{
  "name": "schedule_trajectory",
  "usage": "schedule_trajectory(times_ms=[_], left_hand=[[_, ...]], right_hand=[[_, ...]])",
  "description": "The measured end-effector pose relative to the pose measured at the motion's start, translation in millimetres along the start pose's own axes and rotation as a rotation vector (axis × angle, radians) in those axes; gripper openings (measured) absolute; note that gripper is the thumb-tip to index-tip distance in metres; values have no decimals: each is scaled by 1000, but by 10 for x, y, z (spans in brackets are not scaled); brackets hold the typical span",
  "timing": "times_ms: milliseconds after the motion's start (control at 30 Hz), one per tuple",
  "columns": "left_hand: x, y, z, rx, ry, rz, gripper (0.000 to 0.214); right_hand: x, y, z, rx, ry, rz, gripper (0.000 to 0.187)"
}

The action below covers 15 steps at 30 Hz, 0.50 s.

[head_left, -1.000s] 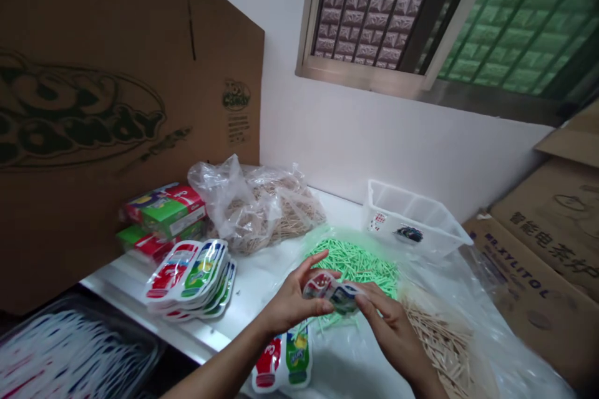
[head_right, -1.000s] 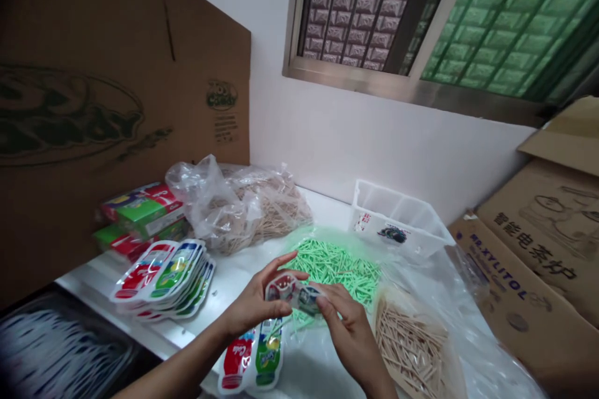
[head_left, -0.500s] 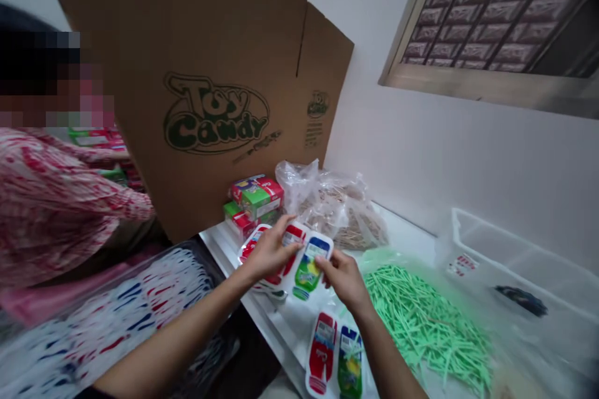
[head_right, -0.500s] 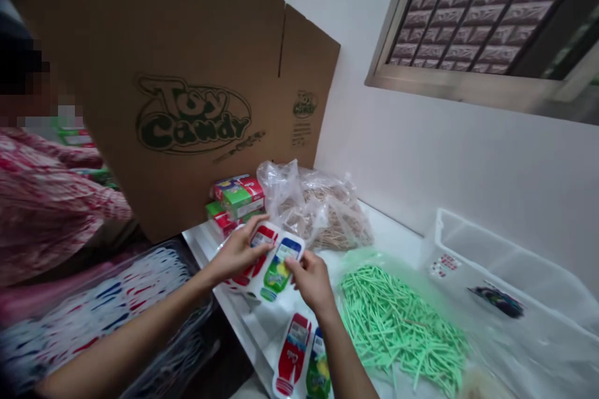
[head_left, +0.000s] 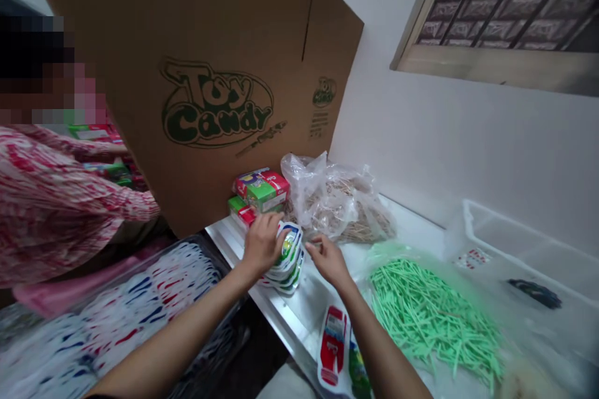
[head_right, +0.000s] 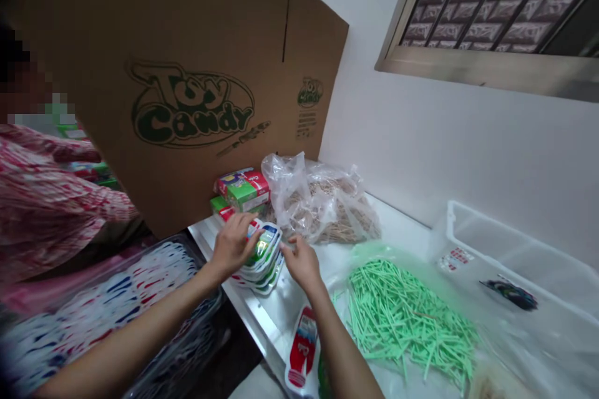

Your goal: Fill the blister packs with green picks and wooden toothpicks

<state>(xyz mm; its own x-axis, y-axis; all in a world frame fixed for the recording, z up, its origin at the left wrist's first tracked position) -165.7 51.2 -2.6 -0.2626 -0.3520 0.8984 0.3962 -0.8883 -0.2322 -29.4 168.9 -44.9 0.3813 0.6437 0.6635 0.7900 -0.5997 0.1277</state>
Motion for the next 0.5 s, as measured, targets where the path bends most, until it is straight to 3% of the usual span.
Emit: schedule_trajectory(times_ms=[33,100,167,267,367,500], left_hand=[[-72,109,161,-62,57,-37,31],[-313,332,460,-131,138,-263,35],[-620,512,656,-75,116,-479,42],[-1028,610,741,32,-22,-712,41],[-1202,543,721,2,-70,-774,32],[-1156,480,755,-73,-117,-789,32]], right_hand=[[61,128,110,-17,0,0,29],[153,437,359,-74,4,7,27],[178,786,611,-154,22,11,26],[109,1269,916,-260,50,4,24],[27,1570,1101,-314,67,-7,23],[12,1684,1190,-353,92,-6,23]])
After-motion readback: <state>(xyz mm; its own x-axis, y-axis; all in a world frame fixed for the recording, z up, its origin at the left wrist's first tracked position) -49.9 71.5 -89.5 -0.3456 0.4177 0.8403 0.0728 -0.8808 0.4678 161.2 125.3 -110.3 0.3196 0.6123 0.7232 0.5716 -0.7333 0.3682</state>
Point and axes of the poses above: each hand's wrist, its own y-axis away from the middle knuckle, its own x-axis out of the back of the hand, z = x × y, the point moved 1 cm from there along -y, towards the middle knuckle, and after that the axes turned 15 degrees about -z, right-handed, at the moved point
